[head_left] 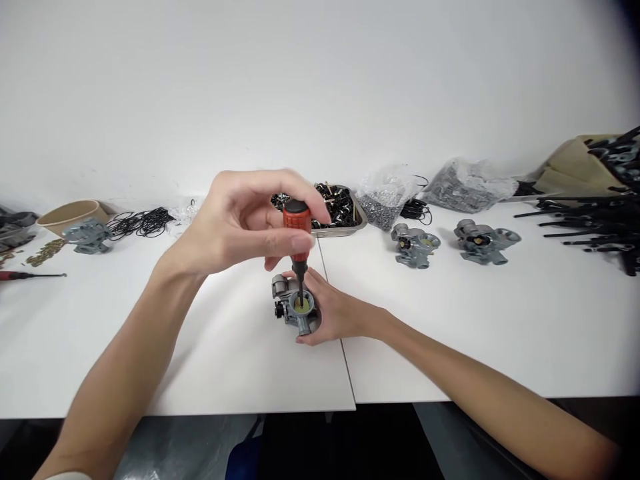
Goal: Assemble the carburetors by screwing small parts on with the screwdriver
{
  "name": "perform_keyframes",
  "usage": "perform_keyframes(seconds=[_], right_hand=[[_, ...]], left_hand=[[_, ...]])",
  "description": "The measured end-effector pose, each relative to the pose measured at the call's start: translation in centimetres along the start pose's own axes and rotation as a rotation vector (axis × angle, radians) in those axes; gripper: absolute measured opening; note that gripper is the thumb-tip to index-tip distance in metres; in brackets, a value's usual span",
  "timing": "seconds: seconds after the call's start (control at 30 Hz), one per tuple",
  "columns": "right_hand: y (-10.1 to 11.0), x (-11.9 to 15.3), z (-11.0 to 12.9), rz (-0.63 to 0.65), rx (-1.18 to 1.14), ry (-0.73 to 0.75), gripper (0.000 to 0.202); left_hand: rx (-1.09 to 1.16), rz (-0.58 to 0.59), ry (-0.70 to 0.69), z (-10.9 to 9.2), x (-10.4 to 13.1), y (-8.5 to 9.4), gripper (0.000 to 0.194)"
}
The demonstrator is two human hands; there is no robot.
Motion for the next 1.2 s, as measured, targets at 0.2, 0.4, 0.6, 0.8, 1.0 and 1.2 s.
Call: perform_keyframes(seconds=[0.2,0.4,0.6,0.8,1.0,1.2], right_hand=[[0.2,0.0,0.4,-0.013,-0.018,0.01,0.104],[0.3,-0.1,0.4,-0.02,-0.027,0.003,0.099],[0.1,-0.1,0.2,-0.007,0.0,-0.004,0.104],[0.2,0.0,0.3,0.003,0.002,-0.015,0.101],[0.3,0.0,0.5,0.0,0.003,0.012,0.101],[0.1,0.0,0.1,0.003,0.003,-0.011,0.103]], left_hand=[[0.013,-0.098,-0.121,-0.5,-0.1,0.8,0.032],[0.045,0.032,-0.031,-0.5,0.1,0.7,0.033],[0.011,0.006,-0.016,-0.1,-0.3,0.4,0.02],[0.045,-0.063,-0.08,-0.3,-0.1,0.4,0.024],[0.034,0.056,0.003,-0.3,0.3,0.0,0.023],[0.075,0.045,-0.011,0.1,-0.1,0.2,0.016]])
Point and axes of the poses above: each hand's wrist, its own x-axis away from the middle knuckle, its own y-axis out of the back of the hand, z = x × y, the point moved 9 cm from there along -x, towards the middle knuckle, and after that the axes turned 9 degrees about -z, right-handed, at the moved point
